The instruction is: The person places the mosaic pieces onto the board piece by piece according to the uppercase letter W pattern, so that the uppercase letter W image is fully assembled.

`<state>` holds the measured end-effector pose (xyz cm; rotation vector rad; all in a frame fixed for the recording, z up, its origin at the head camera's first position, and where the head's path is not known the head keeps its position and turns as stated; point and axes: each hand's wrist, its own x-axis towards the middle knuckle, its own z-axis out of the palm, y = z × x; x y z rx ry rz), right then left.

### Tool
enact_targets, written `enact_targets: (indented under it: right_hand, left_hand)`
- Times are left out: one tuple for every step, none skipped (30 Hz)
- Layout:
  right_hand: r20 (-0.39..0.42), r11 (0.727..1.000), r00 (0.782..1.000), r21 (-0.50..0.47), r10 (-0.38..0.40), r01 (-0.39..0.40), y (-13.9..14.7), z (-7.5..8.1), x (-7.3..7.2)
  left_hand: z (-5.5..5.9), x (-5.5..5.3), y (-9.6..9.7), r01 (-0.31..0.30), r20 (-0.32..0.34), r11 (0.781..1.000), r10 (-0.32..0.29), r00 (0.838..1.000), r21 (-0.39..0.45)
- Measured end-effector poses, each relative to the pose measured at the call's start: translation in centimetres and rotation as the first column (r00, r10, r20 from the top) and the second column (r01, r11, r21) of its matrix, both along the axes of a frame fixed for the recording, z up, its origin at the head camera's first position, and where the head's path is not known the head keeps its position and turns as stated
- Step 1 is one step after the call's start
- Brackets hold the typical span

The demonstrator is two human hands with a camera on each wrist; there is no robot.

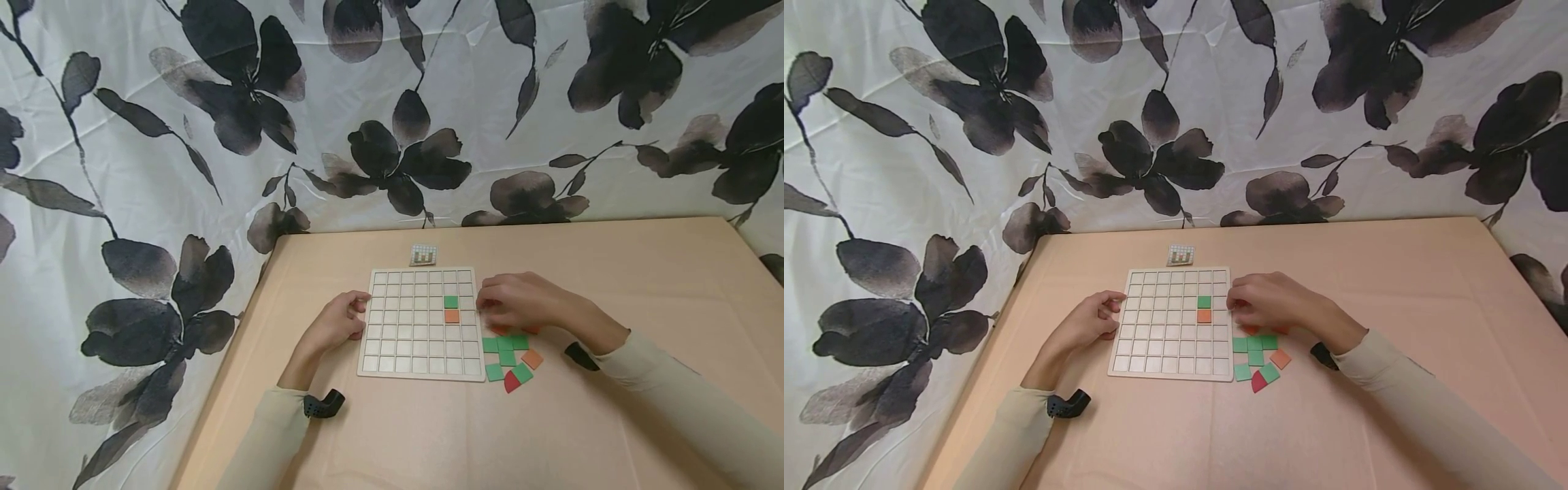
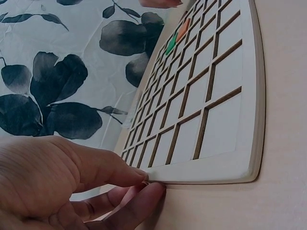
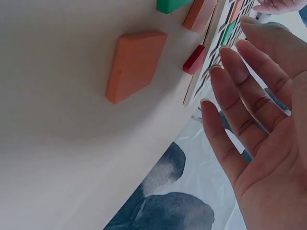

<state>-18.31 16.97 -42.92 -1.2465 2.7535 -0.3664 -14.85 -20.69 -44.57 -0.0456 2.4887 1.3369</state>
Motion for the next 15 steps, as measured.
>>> enact_targets:
  right_hand:
    - [-0.006,1.000,1.000,0.001,-0.002,0.002,0.2,0.0,0.1]
    - [-0.012,1.000,1.000,-0.004,0.001,-0.001,0.4,0.1,0.2]
    - [-0.013,1.000,1.000,-0.005,-0.004,0.004,0.7,0.1,0.3]
    - [-0.012,1.000,1.000,-0.007,-0.005,0.005,0.9,0.1,0.3]
    - [-0.008,1.000,1.000,-0.011,-0.008,0.008,1.1,0.1,0.5]
    - [-0.003,1.000,1.000,-0.012,-0.012,0.012,1.3,0.1,0.6]
    - [0.006,1.000,1.000,-0.012,-0.014,0.015,1.5,0.1,0.8]
    - [0.014,1.000,1.000,-0.009,-0.018,0.019,1.7,0.1,1.0]
    - [0.024,1.000,0.999,-0.003,-0.027,0.027,1.9,0.0,1.1]
    - [0.032,0.999,0.999,0.000,-0.032,0.032,2.1,0.0,1.3]
    - [0.036,0.999,0.999,0.004,-0.038,0.037,2.2,0.0,1.5]
    - [0.039,0.999,0.998,0.009,-0.044,0.044,2.4,-0.1,1.6]
    - [0.043,0.999,0.998,0.011,-0.050,0.050,2.5,-0.1,1.8]
    - [0.045,0.998,0.997,0.014,-0.056,0.056,2.7,-0.1,1.9]
    - [0.046,0.998,0.997,0.016,-0.061,0.060,2.8,-0.1,2.1]
  left_hand:
    - [0.0,0.0,0.0,0.000,-0.001,1.000,0.000,1.000,-0.001]
    - [0.0,0.0,0.0,0.000,0.000,1.000,0.000,1.000,-0.001]
    - [0.0,-0.1,0.0,0.000,-0.001,1.000,0.000,1.000,-0.001]
    - [0.0,-0.1,0.0,0.000,-0.001,1.000,0.000,1.000,-0.002]
    - [0.0,-0.1,0.0,-0.001,0.001,1.000,0.001,1.000,-0.001]
    - [0.0,-0.1,0.0,-0.001,0.002,1.000,0.001,1.000,0.000]
    - [0.0,-0.2,0.0,-0.001,0.004,1.000,0.001,1.000,0.000]
    - [0.0,-0.2,0.0,-0.001,0.006,1.000,0.001,1.000,0.001]
    - [0.0,-0.2,0.0,-0.003,0.007,1.000,0.003,1.000,0.001]
    - [0.0,-0.2,0.0,-0.005,0.010,1.000,0.005,1.000,0.000]
    - [0.0,-0.2,0.0,-0.007,0.012,1.000,0.007,1.000,-0.003]
    - [0.0,-0.2,0.0,-0.008,0.012,1.000,0.008,1.000,-0.004]
    - [0.0,-0.2,0.0,-0.009,0.014,1.000,0.009,1.000,-0.004]
    - [-0.1,-0.2,0.0,-0.010,0.015,1.000,0.010,1.000,-0.005]
    - [-0.1,-0.2,0.0,-0.011,0.015,1.000,0.011,1.000,-0.007]
